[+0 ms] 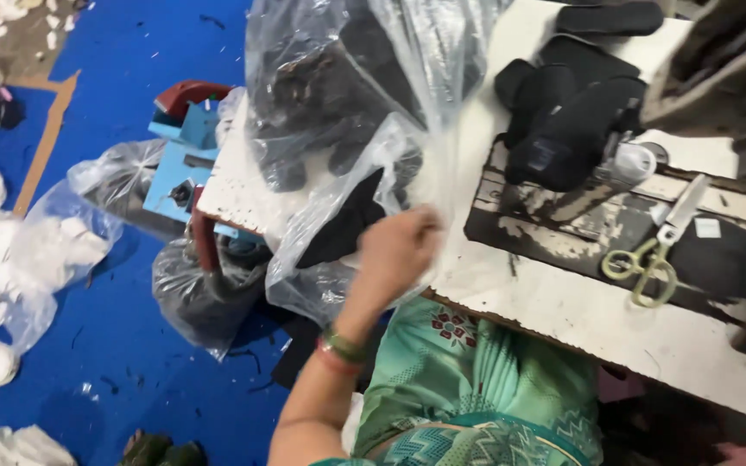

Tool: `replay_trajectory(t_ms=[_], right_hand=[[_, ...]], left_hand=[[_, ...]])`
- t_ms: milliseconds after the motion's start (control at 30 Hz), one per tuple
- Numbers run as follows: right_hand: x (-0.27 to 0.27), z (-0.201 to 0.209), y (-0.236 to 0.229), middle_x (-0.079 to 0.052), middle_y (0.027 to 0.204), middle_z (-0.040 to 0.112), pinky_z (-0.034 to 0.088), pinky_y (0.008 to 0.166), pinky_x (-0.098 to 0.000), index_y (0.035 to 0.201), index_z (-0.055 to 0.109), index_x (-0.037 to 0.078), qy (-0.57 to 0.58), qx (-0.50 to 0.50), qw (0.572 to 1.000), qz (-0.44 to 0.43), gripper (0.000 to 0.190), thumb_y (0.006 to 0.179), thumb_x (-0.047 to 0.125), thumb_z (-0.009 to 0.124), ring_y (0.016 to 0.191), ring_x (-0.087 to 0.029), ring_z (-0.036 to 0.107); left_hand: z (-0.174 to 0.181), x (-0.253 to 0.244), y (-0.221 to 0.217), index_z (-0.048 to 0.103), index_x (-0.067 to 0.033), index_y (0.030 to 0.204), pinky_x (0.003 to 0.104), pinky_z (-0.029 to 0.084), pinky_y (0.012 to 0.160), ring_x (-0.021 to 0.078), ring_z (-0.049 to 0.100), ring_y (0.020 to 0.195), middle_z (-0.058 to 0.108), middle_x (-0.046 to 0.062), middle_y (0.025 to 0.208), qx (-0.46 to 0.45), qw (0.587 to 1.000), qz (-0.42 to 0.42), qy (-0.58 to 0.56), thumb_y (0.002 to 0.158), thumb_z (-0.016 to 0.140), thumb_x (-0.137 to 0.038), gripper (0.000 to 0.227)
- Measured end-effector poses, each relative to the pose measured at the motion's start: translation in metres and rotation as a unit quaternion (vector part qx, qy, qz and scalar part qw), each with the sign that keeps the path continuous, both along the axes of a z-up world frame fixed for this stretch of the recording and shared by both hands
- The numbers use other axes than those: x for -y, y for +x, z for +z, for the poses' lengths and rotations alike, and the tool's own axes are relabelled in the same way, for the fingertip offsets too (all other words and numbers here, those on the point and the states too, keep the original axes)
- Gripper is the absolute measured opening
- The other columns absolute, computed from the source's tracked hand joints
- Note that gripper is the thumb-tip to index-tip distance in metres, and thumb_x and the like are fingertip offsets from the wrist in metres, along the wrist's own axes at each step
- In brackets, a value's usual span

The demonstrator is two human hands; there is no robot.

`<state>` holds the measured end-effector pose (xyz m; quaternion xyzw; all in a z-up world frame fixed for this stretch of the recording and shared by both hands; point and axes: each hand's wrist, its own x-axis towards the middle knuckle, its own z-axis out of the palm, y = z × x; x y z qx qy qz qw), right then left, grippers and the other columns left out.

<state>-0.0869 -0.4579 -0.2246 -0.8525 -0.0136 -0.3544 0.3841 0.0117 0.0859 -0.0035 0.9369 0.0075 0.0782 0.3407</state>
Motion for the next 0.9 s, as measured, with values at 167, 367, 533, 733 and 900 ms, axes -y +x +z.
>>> replay_trajectory(t_ms=[167, 367, 533, 733, 900], right_hand=[[-0.124, 0.062, 0.044, -0.018, 0.128, 0.065, 0.056, 0.100, -0.0296, 0.115, 0.065, -0.008, 0.058, -0.052, 0.996, 0.034, 0.010, 0.107, -0.007, 0.061, 0.115, -0.021, 0.065], [-0.198, 0.158, 0.049, -0.015, 0.124, 0.070, 0.056, 0.099, -0.0298, 0.114, 0.070, -0.002, -0.010, -0.093, 0.994, 0.049, 0.011, 0.104, -0.006, 0.072, 0.113, -0.021, 0.069], [-0.228, 0.162, 0.040, -0.013, 0.121, 0.072, 0.056, 0.092, -0.0307, 0.114, 0.069, 0.001, 0.025, -0.165, 0.973, 0.161, 0.023, 0.091, -0.001, 0.070, 0.105, -0.022, 0.073], [-0.296, 0.205, 0.041, -0.007, 0.135, 0.065, 0.056, 0.100, -0.0325, 0.134, 0.060, 0.007, 0.406, -0.224, 0.798, 0.386, 0.038, 0.098, 0.020, 0.059, 0.120, -0.021, 0.067], [-0.233, 0.161, 0.047, -0.007, 0.123, 0.062, 0.048, 0.102, -0.0287, 0.135, 0.060, 0.000, 0.580, -0.034, 0.780, 0.232, 0.018, 0.117, 0.005, 0.058, 0.111, -0.013, 0.060]], left_hand=[[-0.034, -0.079, -0.037, 0.073, -0.0127, 0.114, 0.048, 0.053, 0.079, 0.0348, 0.068, 0.092, 0.074, 0.013, 0.100, -0.022, 0.945, 0.119, 0.304, 0.070, 0.068, -0.019, 0.045], [-0.037, -0.082, -0.041, 0.075, -0.0066, 0.120, 0.043, 0.049, 0.083, 0.0278, 0.066, 0.095, 0.075, 0.007, 0.097, 0.068, 0.916, 0.161, 0.362, 0.076, 0.069, -0.011, 0.044], [0.073, -0.019, -0.062, 0.077, -0.0085, 0.107, 0.042, 0.051, 0.081, 0.0270, 0.066, 0.086, 0.071, 0.008, 0.081, 0.165, 0.942, 0.205, 0.209, 0.081, 0.079, -0.011, 0.026], [-0.001, 0.074, -0.055, 0.055, -0.0034, 0.116, 0.029, 0.056, 0.085, 0.0136, 0.064, 0.098, 0.064, 0.008, 0.107, 0.085, 0.882, -0.035, -0.462, 0.079, 0.079, 0.005, 0.045], [0.024, 0.094, -0.051, 0.047, -0.0067, 0.135, 0.030, 0.059, 0.080, 0.0151, 0.068, 0.098, 0.071, 0.009, 0.104, -0.146, 0.837, -0.118, -0.514, 0.073, 0.082, -0.001, 0.071]])
